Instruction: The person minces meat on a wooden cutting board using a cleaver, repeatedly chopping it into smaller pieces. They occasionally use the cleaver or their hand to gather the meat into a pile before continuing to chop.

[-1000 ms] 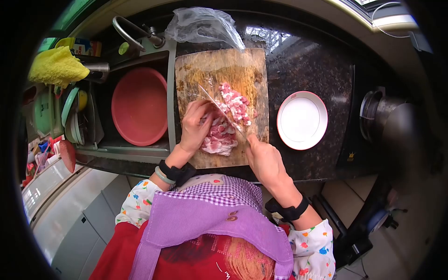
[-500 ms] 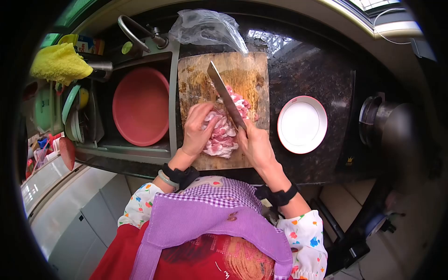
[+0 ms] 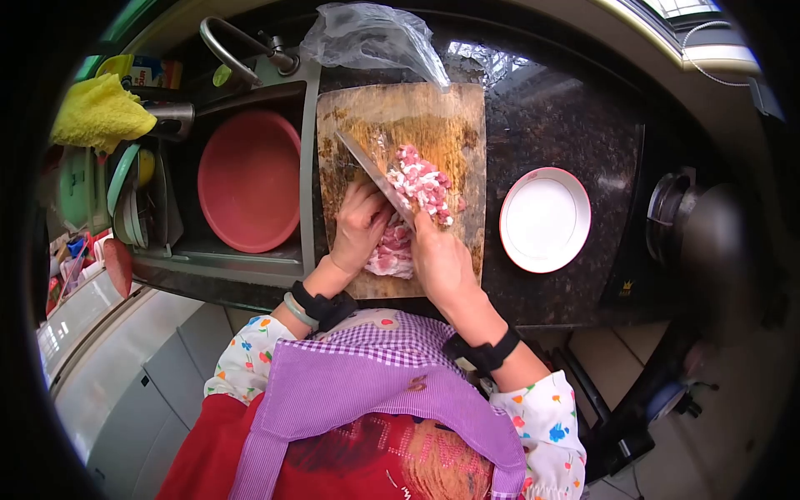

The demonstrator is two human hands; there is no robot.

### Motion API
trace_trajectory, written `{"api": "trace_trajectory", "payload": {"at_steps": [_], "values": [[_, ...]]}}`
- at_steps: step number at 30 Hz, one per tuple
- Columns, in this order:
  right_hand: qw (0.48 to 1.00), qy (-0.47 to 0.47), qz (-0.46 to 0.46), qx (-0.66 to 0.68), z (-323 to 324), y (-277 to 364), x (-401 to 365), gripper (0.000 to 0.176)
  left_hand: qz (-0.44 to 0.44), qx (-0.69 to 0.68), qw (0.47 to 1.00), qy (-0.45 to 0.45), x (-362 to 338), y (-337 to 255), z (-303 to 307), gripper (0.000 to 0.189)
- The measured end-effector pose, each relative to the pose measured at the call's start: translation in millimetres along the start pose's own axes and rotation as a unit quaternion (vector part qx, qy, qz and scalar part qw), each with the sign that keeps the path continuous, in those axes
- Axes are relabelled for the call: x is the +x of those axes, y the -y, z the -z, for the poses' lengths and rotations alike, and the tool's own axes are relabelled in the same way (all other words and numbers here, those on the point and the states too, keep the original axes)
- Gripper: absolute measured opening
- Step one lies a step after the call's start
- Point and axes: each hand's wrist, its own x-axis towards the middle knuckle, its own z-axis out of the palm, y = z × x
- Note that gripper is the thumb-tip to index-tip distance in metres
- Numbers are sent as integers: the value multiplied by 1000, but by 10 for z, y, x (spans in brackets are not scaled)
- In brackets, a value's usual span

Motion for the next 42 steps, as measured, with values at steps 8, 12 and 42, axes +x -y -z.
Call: {"api": "trace_trajectory", "payload": {"at_steps": [8, 12, 42], "values": [[985, -10, 4, 175, 441, -41, -259, 13, 31, 20, 999, -27, -32, -128, 199, 28], [997, -1, 63, 40, 500, -59, -527, 9, 34, -1, 999, -23, -39, -54, 176, 21], [997, -43, 26, 62, 417, -79, -342, 13, 83, 20, 995, -59, 143, -16, -49, 21]]}}
